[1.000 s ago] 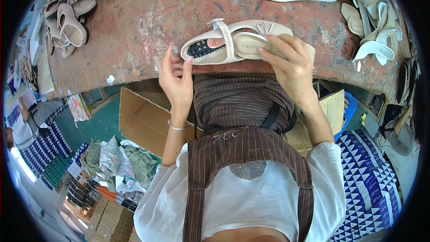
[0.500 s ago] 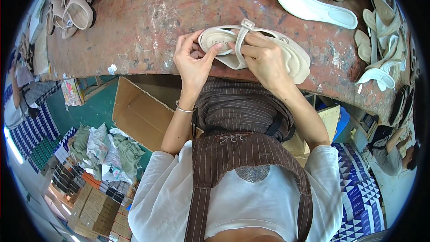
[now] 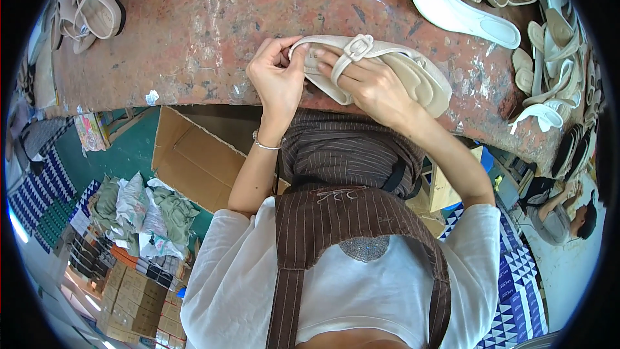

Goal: The person repeatedly takes shoes and insoles from the table, inserts each insole into a shoe, and presses it into place by hand.

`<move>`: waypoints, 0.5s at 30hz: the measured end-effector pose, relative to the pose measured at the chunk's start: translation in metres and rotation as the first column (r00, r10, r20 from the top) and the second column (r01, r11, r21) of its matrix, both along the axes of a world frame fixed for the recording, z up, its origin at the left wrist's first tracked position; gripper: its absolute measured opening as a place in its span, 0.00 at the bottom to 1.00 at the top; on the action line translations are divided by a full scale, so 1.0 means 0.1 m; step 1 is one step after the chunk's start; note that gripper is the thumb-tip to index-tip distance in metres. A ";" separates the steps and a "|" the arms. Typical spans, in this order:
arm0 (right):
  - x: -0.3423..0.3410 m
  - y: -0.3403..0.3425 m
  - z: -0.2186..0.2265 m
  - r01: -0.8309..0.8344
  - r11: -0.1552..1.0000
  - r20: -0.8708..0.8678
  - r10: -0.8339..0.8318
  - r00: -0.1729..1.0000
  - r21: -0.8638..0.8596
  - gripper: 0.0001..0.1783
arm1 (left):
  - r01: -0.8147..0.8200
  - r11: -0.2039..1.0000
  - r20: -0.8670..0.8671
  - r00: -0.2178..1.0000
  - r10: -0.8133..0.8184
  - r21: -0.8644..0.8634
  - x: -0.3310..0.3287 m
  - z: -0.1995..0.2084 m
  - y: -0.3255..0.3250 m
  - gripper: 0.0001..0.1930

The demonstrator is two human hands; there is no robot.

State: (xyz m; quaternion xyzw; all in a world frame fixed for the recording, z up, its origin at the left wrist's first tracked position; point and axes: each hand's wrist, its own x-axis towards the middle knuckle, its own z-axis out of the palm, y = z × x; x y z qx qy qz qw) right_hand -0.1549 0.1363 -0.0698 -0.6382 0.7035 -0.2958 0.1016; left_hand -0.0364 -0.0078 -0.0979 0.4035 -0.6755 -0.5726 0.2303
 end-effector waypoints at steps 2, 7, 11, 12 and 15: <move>-0.04 -0.01 0.04 -0.091 0.990 0.111 0.079 0.991 0.105 0.22 | 0.002 1.000 0.031 1.000 -0.002 -0.003 0.00 -0.02 -0.02 0.05; 0.06 0.10 0.26 0.091 0.976 -0.133 -0.066 0.989 0.196 0.21 | 0.050 0.997 0.055 0.997 -0.047 -0.056 -0.02 -0.03 -0.04 0.03; 0.17 0.22 0.34 0.250 0.945 -0.268 -0.190 0.944 0.212 0.16 | 0.053 0.998 0.055 0.997 -0.051 -0.034 -0.04 0.04 -0.06 0.02; 0.16 0.27 0.35 0.308 0.927 -0.277 -0.246 0.929 0.212 0.16 | 0.078 0.995 0.074 0.995 -0.074 -0.061 -0.04 0.06 -0.04 0.02; -0.03 0.46 0.36 0.410 0.904 -0.086 -0.401 0.912 0.122 0.13 | 0.157 0.986 0.185 0.972 -0.143 -0.062 0.03 0.18 0.10 0.02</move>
